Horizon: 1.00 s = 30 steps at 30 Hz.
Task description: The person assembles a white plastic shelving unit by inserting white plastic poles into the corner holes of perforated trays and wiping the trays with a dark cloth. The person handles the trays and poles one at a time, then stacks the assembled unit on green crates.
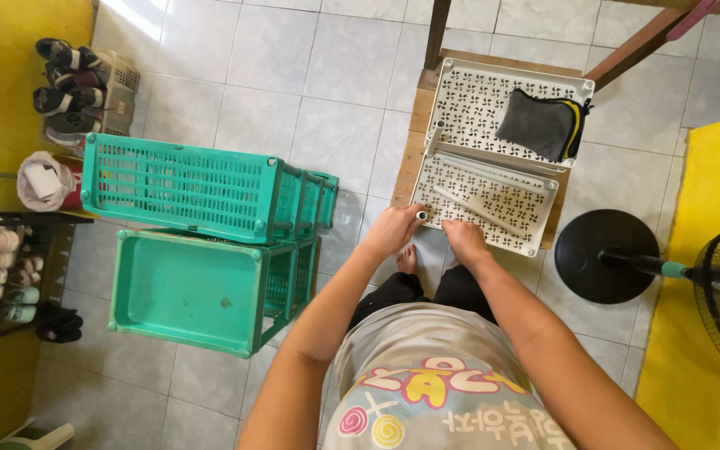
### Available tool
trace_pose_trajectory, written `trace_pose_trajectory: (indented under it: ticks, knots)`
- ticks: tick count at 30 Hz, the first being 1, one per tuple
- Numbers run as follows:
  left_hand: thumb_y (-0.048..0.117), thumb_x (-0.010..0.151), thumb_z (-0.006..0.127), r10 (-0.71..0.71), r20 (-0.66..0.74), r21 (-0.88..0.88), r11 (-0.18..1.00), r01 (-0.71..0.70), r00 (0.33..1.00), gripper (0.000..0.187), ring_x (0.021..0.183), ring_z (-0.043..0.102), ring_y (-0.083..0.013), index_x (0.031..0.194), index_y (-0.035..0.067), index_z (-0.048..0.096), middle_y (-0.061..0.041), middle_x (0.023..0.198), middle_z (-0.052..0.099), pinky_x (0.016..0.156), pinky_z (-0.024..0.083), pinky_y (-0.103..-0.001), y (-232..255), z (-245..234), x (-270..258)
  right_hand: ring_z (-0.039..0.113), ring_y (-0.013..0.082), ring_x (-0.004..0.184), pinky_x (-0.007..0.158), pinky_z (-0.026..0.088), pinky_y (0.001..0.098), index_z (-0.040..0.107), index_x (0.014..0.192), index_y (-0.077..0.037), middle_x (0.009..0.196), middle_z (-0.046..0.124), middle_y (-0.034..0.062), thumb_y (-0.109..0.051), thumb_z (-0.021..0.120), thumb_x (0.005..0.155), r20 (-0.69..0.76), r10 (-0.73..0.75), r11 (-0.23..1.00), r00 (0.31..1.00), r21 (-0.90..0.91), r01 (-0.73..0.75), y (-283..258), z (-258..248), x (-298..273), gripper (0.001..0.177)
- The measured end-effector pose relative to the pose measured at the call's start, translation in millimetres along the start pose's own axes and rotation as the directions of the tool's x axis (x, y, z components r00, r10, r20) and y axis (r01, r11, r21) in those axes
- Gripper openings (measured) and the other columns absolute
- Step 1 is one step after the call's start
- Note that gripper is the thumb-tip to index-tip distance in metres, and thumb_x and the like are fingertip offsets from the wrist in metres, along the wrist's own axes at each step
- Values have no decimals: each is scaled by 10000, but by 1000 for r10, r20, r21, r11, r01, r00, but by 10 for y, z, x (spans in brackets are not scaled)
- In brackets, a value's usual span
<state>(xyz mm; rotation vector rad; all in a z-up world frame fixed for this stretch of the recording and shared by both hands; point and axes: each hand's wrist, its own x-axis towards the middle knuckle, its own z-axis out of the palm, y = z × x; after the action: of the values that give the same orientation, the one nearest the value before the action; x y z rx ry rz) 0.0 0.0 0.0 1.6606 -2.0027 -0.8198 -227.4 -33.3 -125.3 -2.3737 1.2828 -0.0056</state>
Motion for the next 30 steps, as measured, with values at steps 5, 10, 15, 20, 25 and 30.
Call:
trace_pose_trajectory:
  ticks: [5,10,15,20,25,30]
  knots:
    - [254,1006,606,-95,-5,-71,993,94,995,258,803,672,-434,1247,166,640,-201,846,718,687,509,-543,11,-51,-193,725,343,867,781,568,472,677,959,-145,927,736,117,-165,559,947,17,63,998,998,-6,-63,-12,27,-8,121]
    - [175,971,594,-86,-220,-220,975,37,972,256,854,710,-391,1225,159,618,-133,1050,763,706,569,-469,135,81,-437,736,311,872,784,583,437,688,952,-146,944,743,90,-181,598,940,-56,54,998,997,-26,-56,-72,39,-22,97]
    - [199,967,671,-128,-257,-152,984,91,958,228,846,696,-412,1177,114,647,-170,986,730,689,550,-477,95,165,-277,726,319,860,767,570,469,714,961,-186,948,752,79,-239,649,925,-48,143,990,989,25,-142,-69,-18,-23,91]
    - [231,979,666,-113,-273,-160,985,70,955,197,813,706,-390,1125,101,649,-143,976,748,673,549,-463,100,157,-188,706,340,917,797,552,486,678,1082,-142,979,741,128,-327,636,1009,2,369,901,930,243,-358,94,-68,30,203]
    - [273,964,707,-174,-239,-153,978,140,955,232,832,720,-366,1124,110,665,-119,1013,765,682,556,-441,362,-52,-153,646,347,1060,854,531,490,674,1151,-100,1089,669,146,-112,631,921,-297,300,940,907,-70,-334,389,-115,64,235]
    - [292,810,835,-99,-359,-105,992,65,928,564,1098,625,-393,1248,20,606,-183,1177,676,891,505,-470,834,-454,-28,638,327,1083,871,528,476,654,1013,-126,1059,658,107,-177,727,818,-334,246,965,910,2,-260,519,-400,46,214]
